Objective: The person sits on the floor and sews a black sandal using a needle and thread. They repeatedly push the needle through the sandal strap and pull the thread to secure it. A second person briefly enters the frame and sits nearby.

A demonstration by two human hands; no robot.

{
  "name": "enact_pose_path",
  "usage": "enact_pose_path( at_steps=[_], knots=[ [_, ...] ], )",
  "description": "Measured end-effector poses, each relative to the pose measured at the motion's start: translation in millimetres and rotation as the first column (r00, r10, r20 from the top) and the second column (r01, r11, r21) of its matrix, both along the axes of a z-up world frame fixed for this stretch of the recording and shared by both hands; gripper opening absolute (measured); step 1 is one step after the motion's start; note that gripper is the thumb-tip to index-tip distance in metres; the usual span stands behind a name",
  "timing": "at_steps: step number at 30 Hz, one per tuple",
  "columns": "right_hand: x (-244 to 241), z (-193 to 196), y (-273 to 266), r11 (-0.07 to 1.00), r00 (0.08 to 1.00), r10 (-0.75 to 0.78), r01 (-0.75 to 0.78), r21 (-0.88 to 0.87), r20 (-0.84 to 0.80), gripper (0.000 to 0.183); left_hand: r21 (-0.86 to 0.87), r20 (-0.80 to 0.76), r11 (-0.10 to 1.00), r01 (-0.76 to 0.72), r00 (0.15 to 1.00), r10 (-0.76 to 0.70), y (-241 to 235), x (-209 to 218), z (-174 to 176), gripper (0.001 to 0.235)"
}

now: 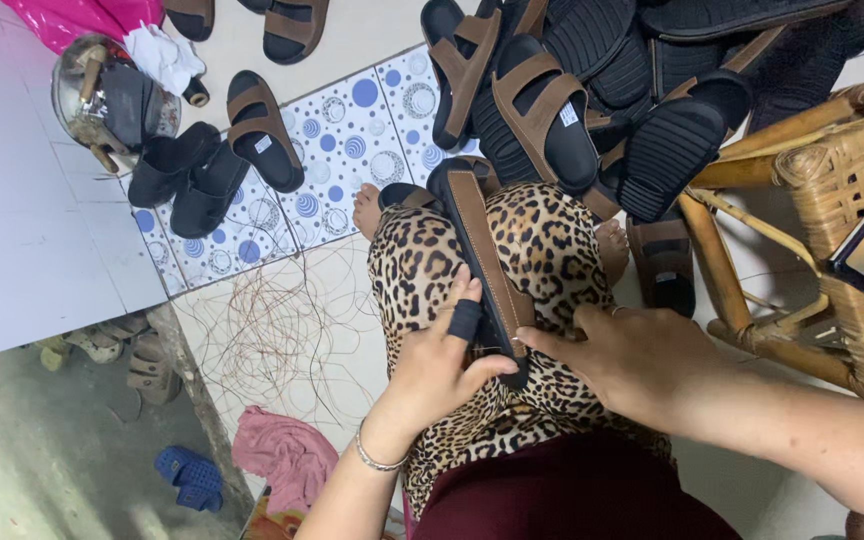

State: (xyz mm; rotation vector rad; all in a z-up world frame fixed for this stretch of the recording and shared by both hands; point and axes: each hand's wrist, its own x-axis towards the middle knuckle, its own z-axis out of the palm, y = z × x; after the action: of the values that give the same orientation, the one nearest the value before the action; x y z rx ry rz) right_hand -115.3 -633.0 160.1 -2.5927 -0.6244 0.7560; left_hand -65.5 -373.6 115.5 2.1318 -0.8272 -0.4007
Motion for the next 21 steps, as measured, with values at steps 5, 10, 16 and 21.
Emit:
enact_pose_path(
  at_steps=[5, 10, 16, 21],
  knots=[
    [-7.0, -0.5, 17.3, 0.919, 0.951, -0.005, -0.118, -0.377, -0.309, 0.077, 0.300, 0.219, 0.952, 0.051, 0.968, -0.121, -4.9, -16.5, -23.7, 0.095],
    [-25.1, -13.5, 17.3, 0.936, 0.998, 0.063, -0.055, -0.347, 0.012, 0.070, 0.333, 0.334, 0.943, 0.021, 0.932, -0.139, -6.2, -22.4, -33.6, 0.104],
    [-10.0, -8.9, 11.9, 0.938, 0.995, 0.100, -0.102, -0.330, -0.025, 0.068, 0.354, 0.347, 0.935, -0.001, 0.929, -0.131, -3.7, -24.8, -38.5, 0.106],
    [-3.7, -4.8, 3.5, 0.967, 0.985, 0.128, -0.149, -0.207, -0.112, 0.075, 0.292, 0.129, 0.950, 0.114, 0.979, -0.157, 0.7, -16.0, -30.1, 0.102]
  ],
)
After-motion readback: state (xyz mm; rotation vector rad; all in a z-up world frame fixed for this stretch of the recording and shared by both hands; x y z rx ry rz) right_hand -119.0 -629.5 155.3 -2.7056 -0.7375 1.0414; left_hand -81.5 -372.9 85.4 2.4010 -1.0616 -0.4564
